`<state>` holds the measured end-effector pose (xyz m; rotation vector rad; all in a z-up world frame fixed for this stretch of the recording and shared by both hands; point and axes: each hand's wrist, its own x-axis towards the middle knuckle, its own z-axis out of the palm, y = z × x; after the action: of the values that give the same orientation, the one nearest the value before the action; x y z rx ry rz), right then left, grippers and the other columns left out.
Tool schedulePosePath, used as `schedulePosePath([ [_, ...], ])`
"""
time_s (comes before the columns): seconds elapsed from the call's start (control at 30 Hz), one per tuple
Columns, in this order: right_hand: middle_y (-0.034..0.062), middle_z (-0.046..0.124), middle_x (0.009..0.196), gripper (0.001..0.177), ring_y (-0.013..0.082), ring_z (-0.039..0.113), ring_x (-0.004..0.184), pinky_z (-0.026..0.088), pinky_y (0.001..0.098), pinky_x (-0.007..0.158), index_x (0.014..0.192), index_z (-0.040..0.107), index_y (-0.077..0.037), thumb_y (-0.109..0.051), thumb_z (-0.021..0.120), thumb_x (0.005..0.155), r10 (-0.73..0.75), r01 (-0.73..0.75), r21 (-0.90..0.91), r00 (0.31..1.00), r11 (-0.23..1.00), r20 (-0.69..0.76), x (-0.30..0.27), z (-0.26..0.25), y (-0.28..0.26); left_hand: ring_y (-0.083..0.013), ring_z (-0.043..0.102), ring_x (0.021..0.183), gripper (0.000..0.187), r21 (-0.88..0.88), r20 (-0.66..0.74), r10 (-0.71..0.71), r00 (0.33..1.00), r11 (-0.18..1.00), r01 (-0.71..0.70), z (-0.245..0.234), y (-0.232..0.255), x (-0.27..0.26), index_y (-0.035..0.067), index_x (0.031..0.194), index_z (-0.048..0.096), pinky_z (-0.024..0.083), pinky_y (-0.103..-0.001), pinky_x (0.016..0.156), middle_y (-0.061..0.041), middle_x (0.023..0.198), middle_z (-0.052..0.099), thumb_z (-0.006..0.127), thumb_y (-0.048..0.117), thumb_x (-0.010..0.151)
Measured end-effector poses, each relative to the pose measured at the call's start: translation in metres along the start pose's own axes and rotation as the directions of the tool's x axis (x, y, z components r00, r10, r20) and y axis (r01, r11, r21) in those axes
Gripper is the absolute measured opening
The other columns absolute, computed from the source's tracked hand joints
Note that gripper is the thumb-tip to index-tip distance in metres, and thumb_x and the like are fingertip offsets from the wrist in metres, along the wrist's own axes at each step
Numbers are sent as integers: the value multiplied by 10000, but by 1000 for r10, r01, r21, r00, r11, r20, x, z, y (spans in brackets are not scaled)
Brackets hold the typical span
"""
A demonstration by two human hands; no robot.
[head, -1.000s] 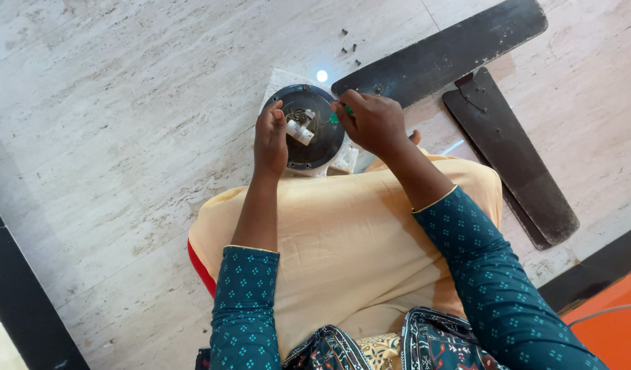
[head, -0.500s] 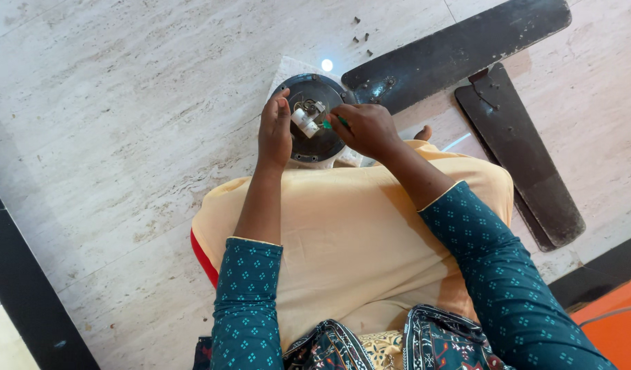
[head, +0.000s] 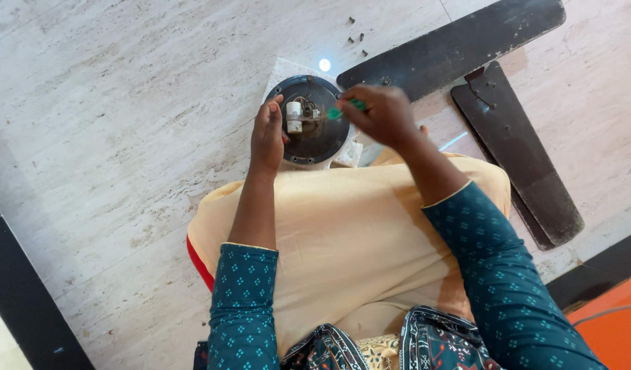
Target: The person sits on the floor and uses a screwdriver to remove screws from the central hub of a ceiling fan. They detach the fan blades one by one and place them on the floor, then continue to loosen and remove additional screws from the motor housing.
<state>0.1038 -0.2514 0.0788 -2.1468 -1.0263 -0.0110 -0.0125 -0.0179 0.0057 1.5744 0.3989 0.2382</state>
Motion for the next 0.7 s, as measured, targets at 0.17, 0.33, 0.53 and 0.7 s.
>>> schedulePosePath([
  [0.17, 79, 746, 801, 264, 214, 690, 653, 558, 411, 612, 1035, 786, -141, -402, 741, 1044, 198, -121, -518, 976, 847, 96, 6, -83, 67, -176, 598, 1048, 632, 90, 21, 64, 998, 994, -66, 6, -12, -6, 8, 1388, 598, 480, -306, 917, -124, 1216, 650, 479, 550, 1086],
  [0.33, 97, 745, 955, 224, 243, 722, 780, 589, 405, 721, 1104, 768, -126, -317, 767, 987, 220, -224, -303, 974, 926, -47, -1, -69, 80, -278, 588, 1327, 568, 230, 52, 102, 993, 967, -111, 17, -3, 5, 25, 1362, 604, 448, -364, 1126, -185, 1412, 617, 508, 506, 1077],
  [0.53, 117, 742, 1036, 245, 310, 726, 862, 590, 421, 760, 1098, 753, -99, -285, 754, 939, 61, -30, -178, 984, 984, 167, 6, -41, 67, -345, 514, 1408, 562, 324, 110, 83, 990, 939, -115, 20, 12, -3, 31, 1389, 600, 448, -400, 1126, -220, 1535, 490, 550, 495, 1076],
  [0.7, 106, 742, 917, 258, 315, 719, 782, 580, 422, 680, 1026, 752, -104, -352, 754, 953, 86, -29, -238, 969, 971, 230, 4, -29, 53, -336, 520, 1406, 597, 385, 138, 42, 990, 918, -93, 18, 23, -8, 54, 1392, 620, 470, -403, 1104, -203, 1563, 474, 590, 535, 1040],
])
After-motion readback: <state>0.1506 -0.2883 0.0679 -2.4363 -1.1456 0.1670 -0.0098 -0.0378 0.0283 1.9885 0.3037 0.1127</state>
